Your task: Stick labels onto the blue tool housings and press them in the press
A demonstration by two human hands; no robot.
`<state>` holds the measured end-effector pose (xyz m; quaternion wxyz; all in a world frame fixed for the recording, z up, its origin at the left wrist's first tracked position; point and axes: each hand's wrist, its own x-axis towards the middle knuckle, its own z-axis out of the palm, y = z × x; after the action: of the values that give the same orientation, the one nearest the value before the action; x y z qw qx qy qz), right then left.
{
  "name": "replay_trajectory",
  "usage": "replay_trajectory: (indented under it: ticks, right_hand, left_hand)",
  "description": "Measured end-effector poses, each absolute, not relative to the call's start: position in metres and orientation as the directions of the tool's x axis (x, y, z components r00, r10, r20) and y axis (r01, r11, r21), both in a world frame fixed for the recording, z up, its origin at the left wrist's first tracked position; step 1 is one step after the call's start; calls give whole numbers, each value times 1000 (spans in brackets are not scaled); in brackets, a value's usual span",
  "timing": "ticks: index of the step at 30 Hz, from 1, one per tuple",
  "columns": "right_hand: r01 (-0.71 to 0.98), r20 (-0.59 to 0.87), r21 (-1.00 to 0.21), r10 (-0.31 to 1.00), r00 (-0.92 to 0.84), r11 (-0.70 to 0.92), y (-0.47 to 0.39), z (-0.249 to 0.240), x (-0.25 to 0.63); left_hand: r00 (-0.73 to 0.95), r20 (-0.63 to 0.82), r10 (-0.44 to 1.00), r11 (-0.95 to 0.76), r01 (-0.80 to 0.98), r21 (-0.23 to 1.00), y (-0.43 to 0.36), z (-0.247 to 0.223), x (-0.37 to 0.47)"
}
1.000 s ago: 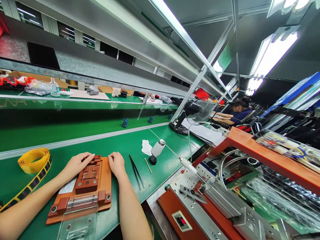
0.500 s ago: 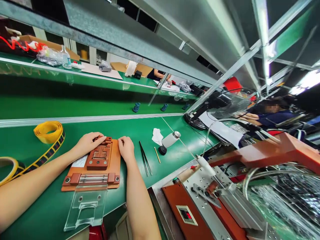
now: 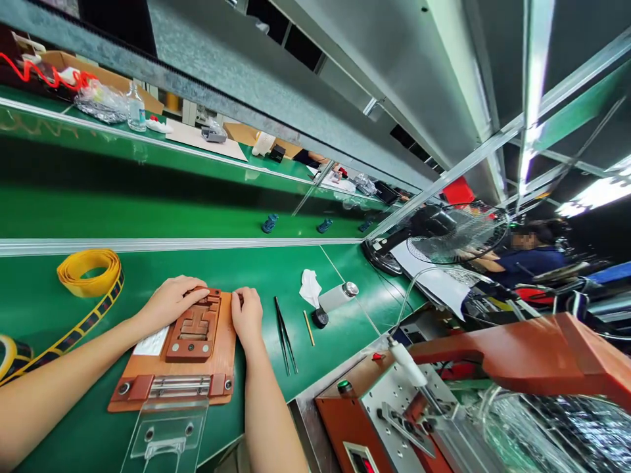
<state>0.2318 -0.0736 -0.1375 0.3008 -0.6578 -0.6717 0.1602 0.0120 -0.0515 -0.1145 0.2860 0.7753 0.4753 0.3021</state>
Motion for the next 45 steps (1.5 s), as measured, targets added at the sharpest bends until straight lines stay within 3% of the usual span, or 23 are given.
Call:
replay_trajectory:
  ticks: [8,19,27,31,40,43,45]
  right_hand:
    - [824,145,-558,989,-18,97,-10,-124,249]
    - [894,265,-446,946,185,-50,181,-73,282]
    - [854,247,-515,941,231,-74,186,-82,275]
    - [805,283,-594,938,202,6,158,-75,259]
    - [457,333,-826,940,-74,329,35,-33,212]
    - [182,381,-888,897,-223,423,-13,-23,205]
    - [-3,421,-894,835,-354,449,-40,-19,202]
  left_hand:
    - [400,181,898,-385,518,764,-35,-121,9]
    - [371,148,917,-338,524,782,-35,-120,13]
    - [383,220,897,-396,476,785,-36,-123,11]
    - [391,230,891,-391,405,826,-34,-116,10]
    - [172,136,976,-168,190,967,-57,-106,11]
    - [31,87,996,-89,55,995,-67,-90,7]
    - [84,-1,996,8,-85,996,-75,-73,2]
